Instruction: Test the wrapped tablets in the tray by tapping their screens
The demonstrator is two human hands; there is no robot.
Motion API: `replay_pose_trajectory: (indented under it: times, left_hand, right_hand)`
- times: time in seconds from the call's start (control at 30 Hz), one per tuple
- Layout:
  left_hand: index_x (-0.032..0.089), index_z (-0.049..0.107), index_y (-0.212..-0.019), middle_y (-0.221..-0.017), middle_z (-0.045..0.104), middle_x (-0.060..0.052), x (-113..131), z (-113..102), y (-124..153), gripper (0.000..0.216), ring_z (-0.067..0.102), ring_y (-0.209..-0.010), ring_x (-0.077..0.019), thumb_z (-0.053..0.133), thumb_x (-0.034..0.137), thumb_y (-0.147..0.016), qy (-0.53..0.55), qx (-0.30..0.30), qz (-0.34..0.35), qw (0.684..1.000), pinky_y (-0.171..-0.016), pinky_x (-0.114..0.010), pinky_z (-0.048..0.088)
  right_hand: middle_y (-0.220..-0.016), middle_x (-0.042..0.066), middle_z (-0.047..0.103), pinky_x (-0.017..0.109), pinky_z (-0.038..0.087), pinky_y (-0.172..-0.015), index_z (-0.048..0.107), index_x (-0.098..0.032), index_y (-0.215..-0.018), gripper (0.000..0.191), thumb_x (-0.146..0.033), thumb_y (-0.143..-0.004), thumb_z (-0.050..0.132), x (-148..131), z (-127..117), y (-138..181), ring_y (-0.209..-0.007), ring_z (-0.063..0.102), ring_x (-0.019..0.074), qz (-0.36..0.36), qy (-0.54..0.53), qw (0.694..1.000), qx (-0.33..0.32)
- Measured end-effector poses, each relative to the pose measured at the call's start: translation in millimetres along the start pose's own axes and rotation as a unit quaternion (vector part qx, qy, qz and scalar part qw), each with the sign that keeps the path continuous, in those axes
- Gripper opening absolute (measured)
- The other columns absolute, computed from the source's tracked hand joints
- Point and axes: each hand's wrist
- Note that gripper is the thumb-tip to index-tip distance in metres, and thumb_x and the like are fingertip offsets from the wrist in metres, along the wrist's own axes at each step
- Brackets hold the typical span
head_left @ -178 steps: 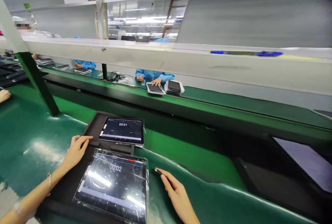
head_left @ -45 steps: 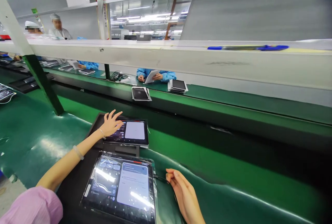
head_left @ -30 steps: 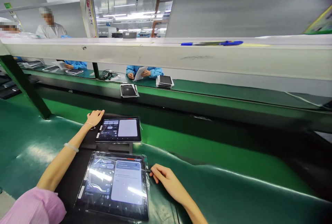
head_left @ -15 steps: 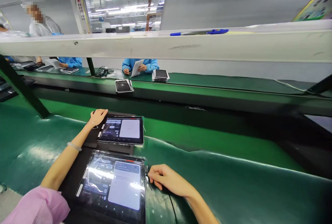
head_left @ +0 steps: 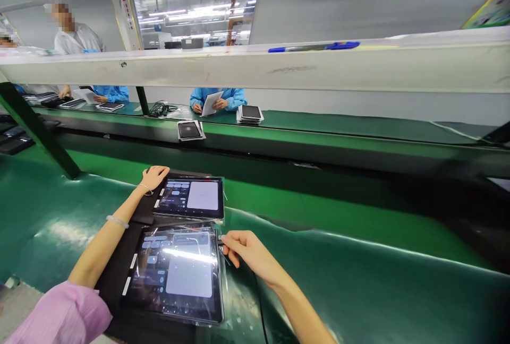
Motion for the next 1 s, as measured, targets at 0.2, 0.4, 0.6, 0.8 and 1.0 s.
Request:
replay_pose_trajectory:
  times: [0.2,0.4,0.6,0.8,1.0]
  left_hand:
    - [0.027,0.067,-0.126,-0.141,0.061,-0.008,7.6,-4.8,3.6,0.036,0.044,-0.14,-0.0297,0.044,0.048,-0.107,-0.003,0.003,0.011,1.0,-0.121,-0.063,0.019]
    - [0.036,0.044,-0.151,-0.167,0.028,-0.004,33.1,-26.8,69.6,0.071,0.009,-0.157,-0.0331,0.071,0.058,-0.089,-0.016,-0.019,0.098,0.995,-0.122,-0.068,-0.004]
    - [0.039,0.018,-0.162,-0.172,0.006,-0.005,60.8,-37.7,151.3,0.115,-0.008,-0.157,-0.0401,0.077,0.078,-0.072,-0.03,-0.205,0.265,0.942,-0.116,-0.073,-0.016]
    - [0.034,0.023,-0.16,-0.172,0.009,-0.01,63.0,-30.0,145.6,0.115,-0.007,-0.156,-0.0439,0.079,0.077,-0.069,-0.04,-0.2,0.263,0.943,-0.115,-0.077,-0.013]
    - [0.027,0.037,-0.147,-0.156,0.044,-0.013,71.8,-20.9,89.2,0.071,0.007,-0.157,-0.0349,0.07,0.058,-0.091,-0.016,-0.087,0.218,0.972,-0.12,-0.072,-0.006]
  right_hand:
    - [-0.05,0.001,0.055,0.029,0.031,-0.062,0.063,-0.016,-0.07,0.061,-0.074,-0.092,0.063,35.2,-16.2,13.4,-0.05,0.039,0.0166,0.053,0.025,0.998,-0.037]
    - [-0.052,0.002,0.055,0.029,0.029,-0.062,0.062,-0.016,-0.074,0.066,-0.078,-0.094,0.057,61.5,-24.1,21.8,-0.051,0.038,0.0169,0.071,0.032,0.995,-0.07]
    - [-0.05,0.001,0.052,0.03,0.027,-0.063,0.057,-0.018,-0.071,0.066,-0.08,-0.094,0.055,57.4,-24.2,17.5,-0.052,0.032,0.0172,0.079,0.045,0.991,-0.097]
    - [-0.051,0.001,0.053,0.031,0.029,-0.067,0.054,-0.02,-0.071,0.064,-0.078,-0.098,0.052,59.9,-27.1,17.8,-0.055,0.035,0.019,0.065,0.045,0.992,-0.098]
    - [-0.053,0.003,0.056,0.032,0.032,-0.07,0.056,-0.02,-0.073,0.064,-0.078,-0.099,0.05,62.1,-29.0,18.1,-0.057,0.038,0.0206,0.055,0.048,0.992,-0.107]
Point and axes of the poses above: each hand's wrist, its own y-axis away from the middle knuckle, its own z-axis out of the palm, x = y × z
